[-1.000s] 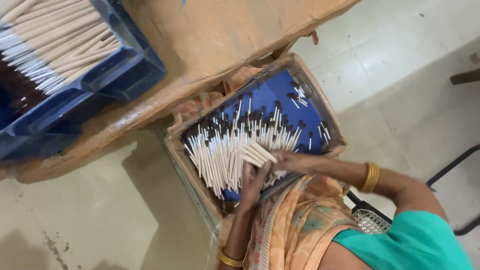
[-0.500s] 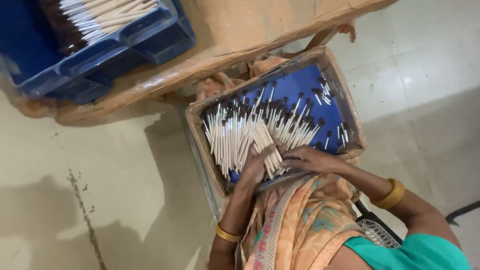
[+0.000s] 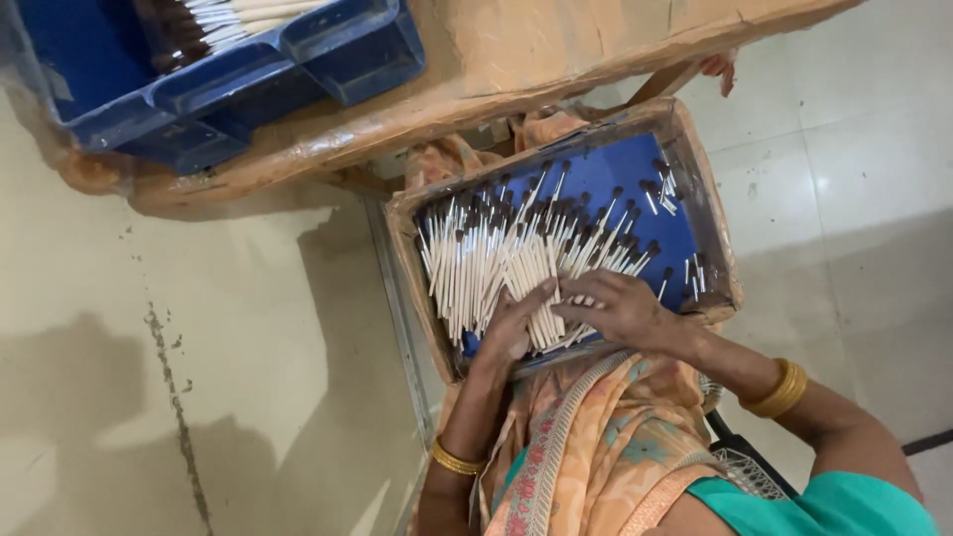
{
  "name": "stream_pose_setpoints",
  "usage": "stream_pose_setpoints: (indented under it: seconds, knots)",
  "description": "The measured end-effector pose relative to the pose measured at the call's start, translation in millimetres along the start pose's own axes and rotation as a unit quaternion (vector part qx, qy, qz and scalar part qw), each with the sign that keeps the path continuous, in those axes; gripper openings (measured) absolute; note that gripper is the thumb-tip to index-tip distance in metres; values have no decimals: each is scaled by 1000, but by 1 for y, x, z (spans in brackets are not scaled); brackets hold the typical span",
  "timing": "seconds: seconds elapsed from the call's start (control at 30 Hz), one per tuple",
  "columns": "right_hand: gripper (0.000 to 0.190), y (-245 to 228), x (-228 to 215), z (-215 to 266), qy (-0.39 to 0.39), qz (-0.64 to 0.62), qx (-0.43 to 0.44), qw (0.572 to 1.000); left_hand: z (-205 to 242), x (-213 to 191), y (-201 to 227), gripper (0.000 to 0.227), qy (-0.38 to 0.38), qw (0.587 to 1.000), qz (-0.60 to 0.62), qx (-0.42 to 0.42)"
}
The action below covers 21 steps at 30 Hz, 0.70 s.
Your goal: The person sits with a blue tray on their lap and repeatedly picks up white cotton sticks and small metal tips. They insert the tips into the cotton ends by hand and place the assembled items into a blue bin on the table.
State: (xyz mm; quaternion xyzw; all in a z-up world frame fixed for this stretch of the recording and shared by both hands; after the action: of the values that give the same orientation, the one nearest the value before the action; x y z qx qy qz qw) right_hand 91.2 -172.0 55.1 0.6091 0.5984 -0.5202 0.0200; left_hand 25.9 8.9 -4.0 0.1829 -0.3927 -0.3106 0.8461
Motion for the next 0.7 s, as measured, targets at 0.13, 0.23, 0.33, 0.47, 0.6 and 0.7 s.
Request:
stream_pose_setpoints:
  seconds: [0.13,0.23,0.33,0.47,0.6,0.7]
  knots:
    - [53,3,5,5,-43,116,-237,964,-7,-8,-12,39,24,995,3,-95]
    - [46,3,-1,0,-18,110,-277,954,-7,-10,-8,36,-21,998,23,-56]
    - [41,-4,-6,-11,15,88,-279,956,-17,-26,-20,32,-30,995,76,-51]
    - [39,-5,-6,-17,0,89,-282,955,-22,-34,-26,34,14,997,58,-42]
    - [28,18,20,19,29,28,-125,991,0,-3,6,37,-15,995,86,-46]
    - [21,24,29,11,48,-115,188,974,12,13,19,43,-39,997,67,-25]
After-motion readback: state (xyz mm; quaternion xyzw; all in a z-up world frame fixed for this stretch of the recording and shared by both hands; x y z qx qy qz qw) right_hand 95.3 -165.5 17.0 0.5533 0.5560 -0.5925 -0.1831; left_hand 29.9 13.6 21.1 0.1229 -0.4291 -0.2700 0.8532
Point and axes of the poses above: each hand's wrist, its own z-axis away from the middle knuckle, its own x-axis out of the palm, y = z × x, the point moved 2 cm from there along -z, towards the middle knuckle, and after that the axes turned 15 degrees about y, right-handed, at the moved point
